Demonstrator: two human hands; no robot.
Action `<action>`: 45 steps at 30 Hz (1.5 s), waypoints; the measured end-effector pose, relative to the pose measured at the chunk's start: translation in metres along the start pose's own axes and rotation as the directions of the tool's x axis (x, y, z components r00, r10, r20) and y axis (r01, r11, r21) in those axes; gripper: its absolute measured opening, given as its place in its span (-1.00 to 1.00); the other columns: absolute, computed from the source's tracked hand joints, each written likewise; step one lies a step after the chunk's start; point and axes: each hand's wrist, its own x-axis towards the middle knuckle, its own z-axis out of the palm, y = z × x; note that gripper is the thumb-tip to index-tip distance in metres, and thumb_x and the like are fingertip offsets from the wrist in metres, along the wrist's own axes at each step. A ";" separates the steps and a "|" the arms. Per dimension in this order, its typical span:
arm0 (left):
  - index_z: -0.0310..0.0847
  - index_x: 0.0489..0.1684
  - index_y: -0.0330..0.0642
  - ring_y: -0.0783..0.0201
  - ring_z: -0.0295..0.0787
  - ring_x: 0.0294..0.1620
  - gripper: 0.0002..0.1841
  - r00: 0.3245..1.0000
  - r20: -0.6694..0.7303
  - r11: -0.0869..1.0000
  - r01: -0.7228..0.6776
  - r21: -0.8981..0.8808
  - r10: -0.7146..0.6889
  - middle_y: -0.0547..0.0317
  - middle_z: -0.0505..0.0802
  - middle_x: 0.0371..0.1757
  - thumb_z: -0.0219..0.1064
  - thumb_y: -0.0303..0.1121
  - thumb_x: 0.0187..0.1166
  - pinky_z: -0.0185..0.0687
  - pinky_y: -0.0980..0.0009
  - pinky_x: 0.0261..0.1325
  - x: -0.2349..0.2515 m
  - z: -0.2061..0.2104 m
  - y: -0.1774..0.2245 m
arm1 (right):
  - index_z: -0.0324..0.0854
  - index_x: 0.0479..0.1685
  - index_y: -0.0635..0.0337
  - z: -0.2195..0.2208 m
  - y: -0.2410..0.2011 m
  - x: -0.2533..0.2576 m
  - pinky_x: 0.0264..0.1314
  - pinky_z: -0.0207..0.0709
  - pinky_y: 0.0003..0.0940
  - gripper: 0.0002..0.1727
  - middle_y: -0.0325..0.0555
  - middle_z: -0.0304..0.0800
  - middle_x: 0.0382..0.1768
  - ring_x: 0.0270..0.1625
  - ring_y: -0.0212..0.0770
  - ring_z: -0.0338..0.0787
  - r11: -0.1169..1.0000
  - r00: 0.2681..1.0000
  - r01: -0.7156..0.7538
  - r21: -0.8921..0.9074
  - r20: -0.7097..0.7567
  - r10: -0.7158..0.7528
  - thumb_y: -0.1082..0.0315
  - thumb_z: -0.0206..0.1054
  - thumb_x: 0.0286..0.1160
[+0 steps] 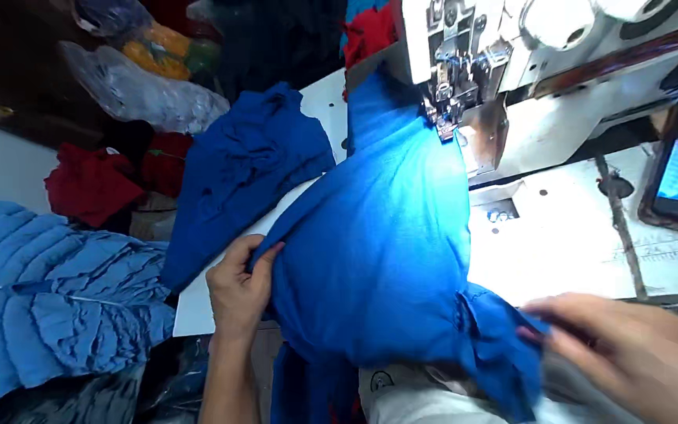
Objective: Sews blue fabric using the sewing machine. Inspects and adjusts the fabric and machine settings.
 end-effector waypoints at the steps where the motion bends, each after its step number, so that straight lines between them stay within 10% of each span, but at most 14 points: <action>1: 0.74 -0.14 -0.35 0.69 0.71 -0.22 -0.77 0.999 0.031 0.999 -0.034 -0.006 0.034 0.20 0.85 -0.24 0.42 -0.30 0.61 0.61 0.71 -0.02 0.006 -0.004 0.001 | 0.78 -0.17 0.24 0.000 0.001 0.003 -0.44 0.63 0.02 -0.67 0.04 0.79 -0.39 -0.43 0.00 0.78 0.996 0.992 -0.013 -0.088 -0.123 0.002 0.16 0.24 0.63; 3: 0.78 -0.20 -0.29 0.76 0.69 -0.27 -0.77 0.993 0.086 0.997 -0.076 -0.019 0.077 0.30 0.85 -0.28 0.44 -0.26 0.59 0.59 0.79 -0.09 0.017 -0.013 0.007 | 0.65 -0.30 0.11 0.008 -0.003 0.019 -0.47 0.47 -0.28 -0.61 -0.17 0.65 -0.40 -0.42 -0.23 0.63 0.991 0.937 -0.001 -0.137 -0.347 -0.047 -0.05 0.26 0.56; 6: 0.78 -0.25 -0.33 0.74 0.70 -0.30 -0.68 0.979 0.130 0.987 -0.158 -0.010 0.158 0.23 0.86 -0.32 0.47 -0.17 0.56 0.59 0.77 -0.12 0.027 -0.016 0.011 | 0.71 -0.21 0.20 0.044 -0.015 0.048 -0.10 0.52 0.09 -0.50 -0.01 0.73 -0.25 -0.12 0.04 0.70 0.992 0.917 0.123 -0.036 -0.379 -0.127 -0.13 0.44 0.35; 12: 0.81 -0.06 -0.28 0.47 0.85 -0.18 -0.53 0.968 0.192 0.974 -0.185 0.127 0.159 0.10 0.92 -0.17 0.59 0.00 0.38 0.72 0.49 0.02 0.034 -0.028 -0.047 | 0.75 -0.30 0.11 0.038 0.011 0.029 -0.16 0.49 0.21 -0.72 -0.10 0.78 -0.35 -0.24 0.04 0.78 0.971 0.949 0.162 -0.178 -0.241 -0.203 0.30 0.09 0.46; 17: 0.68 0.20 -0.44 -0.46 0.60 0.23 -0.50 0.989 0.142 0.934 -0.075 0.350 0.026 -0.53 0.64 0.21 0.57 -0.21 0.44 0.49 -0.32 0.27 0.036 0.003 -0.002 | 0.76 -0.17 0.28 0.008 0.015 0.028 0.10 0.46 0.22 -0.65 0.19 0.74 0.05 0.15 0.25 0.65 0.991 0.935 0.016 -0.130 -0.349 -0.061 0.21 0.14 0.51; 21: 0.73 -0.21 -0.33 -0.14 0.72 0.20 -0.48 0.987 0.112 0.989 -0.123 0.081 0.113 -0.25 0.79 0.04 0.46 0.10 0.48 0.60 -0.07 0.29 -0.027 0.062 0.069 | 0.79 -0.04 0.03 0.053 -0.005 0.053 0.11 0.45 0.28 -0.49 -0.07 0.80 0.04 0.17 0.08 0.72 0.984 0.955 0.178 -0.019 -0.236 -0.177 -0.20 0.40 0.31; 28: 0.79 -0.35 -0.08 0.29 0.71 0.00 -0.82 0.980 0.144 0.979 -0.114 -0.170 0.139 0.21 0.81 -0.16 0.35 -0.24 0.61 0.54 0.32 0.11 -0.086 0.114 0.110 | 0.75 -0.29 0.00 0.063 -0.013 0.045 -0.33 0.44 -0.69 -0.71 -0.48 0.68 -0.44 -0.37 -0.65 0.61 0.969 0.958 0.210 0.128 -0.226 -0.178 0.12 0.16 0.64; 34: 0.79 -0.30 -0.14 0.29 0.68 0.06 -0.75 0.965 0.163 0.946 -0.155 -0.285 0.207 0.18 0.80 -0.11 0.20 -0.32 0.69 0.49 0.32 0.22 -0.088 0.113 0.104 | 0.68 -0.37 0.11 0.073 -0.023 0.045 -0.36 0.44 -0.74 -0.76 -0.34 0.65 -0.46 -0.39 -0.60 0.60 0.973 0.920 0.204 0.112 -0.361 -0.151 0.23 0.22 0.62; 37: 0.80 -0.29 -0.13 0.29 0.66 0.12 -0.78 0.961 0.157 0.938 -0.174 -0.300 0.229 0.19 0.82 -0.07 0.22 -0.34 0.66 0.44 0.31 0.32 -0.096 0.115 0.109 | 0.73 -0.32 0.32 0.066 -0.029 0.029 -0.01 0.61 -0.67 -0.78 -0.02 0.82 -0.30 -0.12 -0.43 0.81 0.967 0.927 0.137 0.215 -0.373 -0.049 0.38 0.24 0.56; 45: 0.80 -0.31 -0.12 0.27 0.69 0.00 -0.76 0.950 0.135 0.936 -0.240 -0.258 0.281 0.16 0.81 -0.16 0.19 -0.32 0.63 0.49 0.34 0.20 -0.100 0.118 0.120 | 0.65 -0.14 0.03 0.083 -0.022 0.020 -0.19 0.54 -0.79 -0.74 -0.40 0.68 -0.27 -0.23 -0.68 0.65 0.971 0.910 0.039 0.235 -0.409 0.062 0.04 0.34 0.54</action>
